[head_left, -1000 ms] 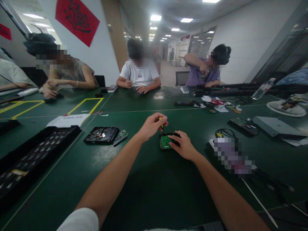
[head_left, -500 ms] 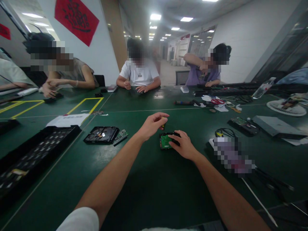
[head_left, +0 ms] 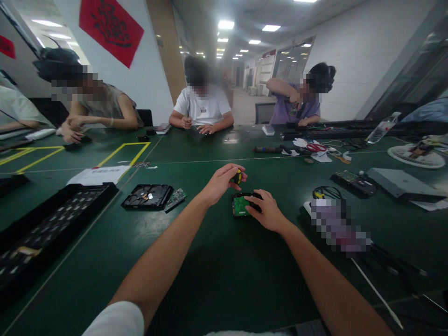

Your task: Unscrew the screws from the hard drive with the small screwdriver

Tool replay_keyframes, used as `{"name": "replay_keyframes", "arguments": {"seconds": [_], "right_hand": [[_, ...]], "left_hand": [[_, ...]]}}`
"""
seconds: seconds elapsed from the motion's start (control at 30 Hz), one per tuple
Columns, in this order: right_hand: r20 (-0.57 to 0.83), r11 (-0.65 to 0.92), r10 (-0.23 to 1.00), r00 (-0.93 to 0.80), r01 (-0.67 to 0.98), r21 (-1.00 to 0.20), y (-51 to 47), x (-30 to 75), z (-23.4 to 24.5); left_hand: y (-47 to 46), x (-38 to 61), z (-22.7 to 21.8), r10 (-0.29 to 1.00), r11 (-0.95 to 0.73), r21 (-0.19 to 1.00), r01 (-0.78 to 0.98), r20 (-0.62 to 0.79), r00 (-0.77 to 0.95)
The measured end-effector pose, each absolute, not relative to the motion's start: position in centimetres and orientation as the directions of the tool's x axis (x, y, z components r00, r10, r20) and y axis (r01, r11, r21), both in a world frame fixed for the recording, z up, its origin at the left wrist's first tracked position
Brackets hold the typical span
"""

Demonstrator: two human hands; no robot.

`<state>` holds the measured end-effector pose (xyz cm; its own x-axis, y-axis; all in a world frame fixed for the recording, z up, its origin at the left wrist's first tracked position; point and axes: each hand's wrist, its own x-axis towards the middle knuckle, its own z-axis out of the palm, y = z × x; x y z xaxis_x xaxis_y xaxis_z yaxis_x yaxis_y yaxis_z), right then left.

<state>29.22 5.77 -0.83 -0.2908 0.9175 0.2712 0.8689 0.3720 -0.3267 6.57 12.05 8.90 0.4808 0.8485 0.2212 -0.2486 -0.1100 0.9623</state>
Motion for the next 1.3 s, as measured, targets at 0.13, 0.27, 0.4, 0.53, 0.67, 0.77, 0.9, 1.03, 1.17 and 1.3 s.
{"name": "replay_keyframes", "arguments": {"seconds": [0.13, 0.27, 0.4, 0.53, 0.67, 0.77, 0.9, 1.03, 1.17, 1.3], "right_hand": [[0.266, 0.37, 0.919, -0.291, 0.87, -0.327, 5.73, 29.19, -0.65], [0.262, 0.37, 0.92, -0.292, 0.869, -0.33, 5.69, 29.19, -0.53], [0.258, 0.366, 0.922, -0.29, 0.868, -0.335, 5.7, 29.21, -0.6], [0.262, 0.368, 0.921, -0.288, 0.864, -0.343, 5.73, 29.26, -0.66], [0.258, 0.37, 0.921, -0.291, 0.862, -0.346, 5.75, 29.29, -0.59], [0.255, 0.372, 0.921, -0.296, 0.863, -0.341, 5.76, 29.3, -0.58], [0.257, 0.368, 0.922, -0.29, 0.864, -0.343, 5.74, 29.31, -0.69], [0.266, 0.371, 0.919, -0.29, 0.863, -0.344, 5.71, 29.3, -0.75], [0.274, 0.379, 0.915, -0.295, 0.861, -0.339, 5.72, 29.3, -0.72], [0.278, 0.381, 0.914, -0.296, 0.863, -0.331, 5.7, 29.23, -0.57]], "left_hand": [[12.09, 6.44, 8.96, 0.853, -0.11, 0.963, -0.247, 0.219, 0.474], [11.99, 6.35, 9.22, 0.85, -0.218, 0.964, -0.153, 0.265, 0.456], [11.69, 6.26, 9.67, 0.847, -0.288, 0.955, -0.067, 0.287, 0.448], [11.47, 6.26, 9.8, 0.846, -0.299, 0.952, -0.057, 0.292, 0.446], [11.54, 6.44, 9.46, 0.853, -0.281, 0.957, -0.077, 0.285, 0.436], [11.61, 6.6, 9.23, 0.845, -0.256, 0.961, -0.107, 0.277, 0.457], [11.6, 6.73, 9.22, 0.845, -0.231, 0.965, -0.122, 0.262, 0.467], [11.65, 6.62, 9.39, 0.85, -0.259, 0.962, -0.085, 0.268, 0.454], [11.73, 6.39, 9.55, 0.851, -0.292, 0.955, -0.046, 0.281, 0.443], [11.55, 6.36, 9.78, 0.85, -0.215, 0.971, -0.106, 0.24, 0.468]]}}
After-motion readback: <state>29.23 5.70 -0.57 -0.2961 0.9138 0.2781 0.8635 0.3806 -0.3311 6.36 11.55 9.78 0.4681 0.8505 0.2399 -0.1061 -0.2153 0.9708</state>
